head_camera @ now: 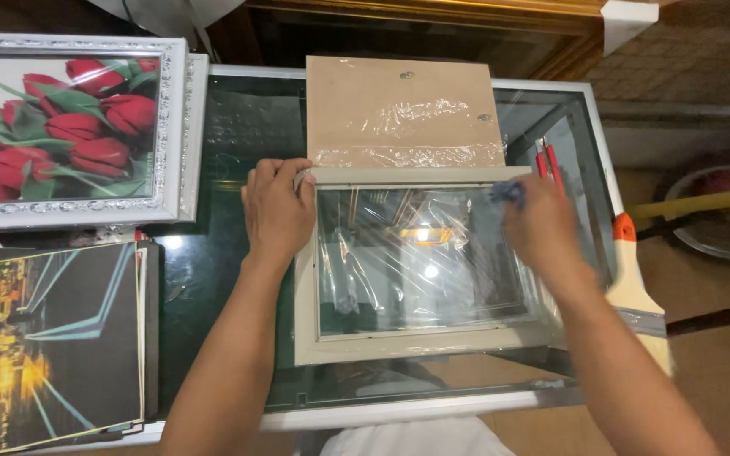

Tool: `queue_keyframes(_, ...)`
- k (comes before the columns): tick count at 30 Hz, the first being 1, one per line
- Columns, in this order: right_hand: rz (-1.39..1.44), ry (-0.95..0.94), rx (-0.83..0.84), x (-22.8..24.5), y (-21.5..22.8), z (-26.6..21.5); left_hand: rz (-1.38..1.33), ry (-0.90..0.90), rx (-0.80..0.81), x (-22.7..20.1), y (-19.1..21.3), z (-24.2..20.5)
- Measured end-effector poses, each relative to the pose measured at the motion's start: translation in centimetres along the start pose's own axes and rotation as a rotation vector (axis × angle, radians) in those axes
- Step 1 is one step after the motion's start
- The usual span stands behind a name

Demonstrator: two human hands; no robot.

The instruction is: Cleaning a picture frame using a brush to remove dust and a cloth to wipe the glass.

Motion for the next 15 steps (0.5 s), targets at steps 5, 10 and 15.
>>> queue_keyframes(5,0.104,-0.094,0.357,13.0,-3.3,-2.4,0.031,0.022,0.018,0.6,-0.3,0.1)
queue_keyframes(10,0.234,0.462,0.259,21.8,-4.1,-4.7,0.048,0.024,0.023,0.7,-0.5,0.1)
queue_keyframes(15,0.075,0.093,0.399,10.4,-2.5,-3.5,0.015,0.052,0.046,0.6,-0.2,0.2)
Point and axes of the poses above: each hand's wrist, its own z-axis towards the middle knuckle, its own y-axis out of the back of the hand, x = y × z, the point moved 4 cm from there along z, towards the middle knuckle, and after that the axes turned 7 degrees about -z, right-handed, at the moved point
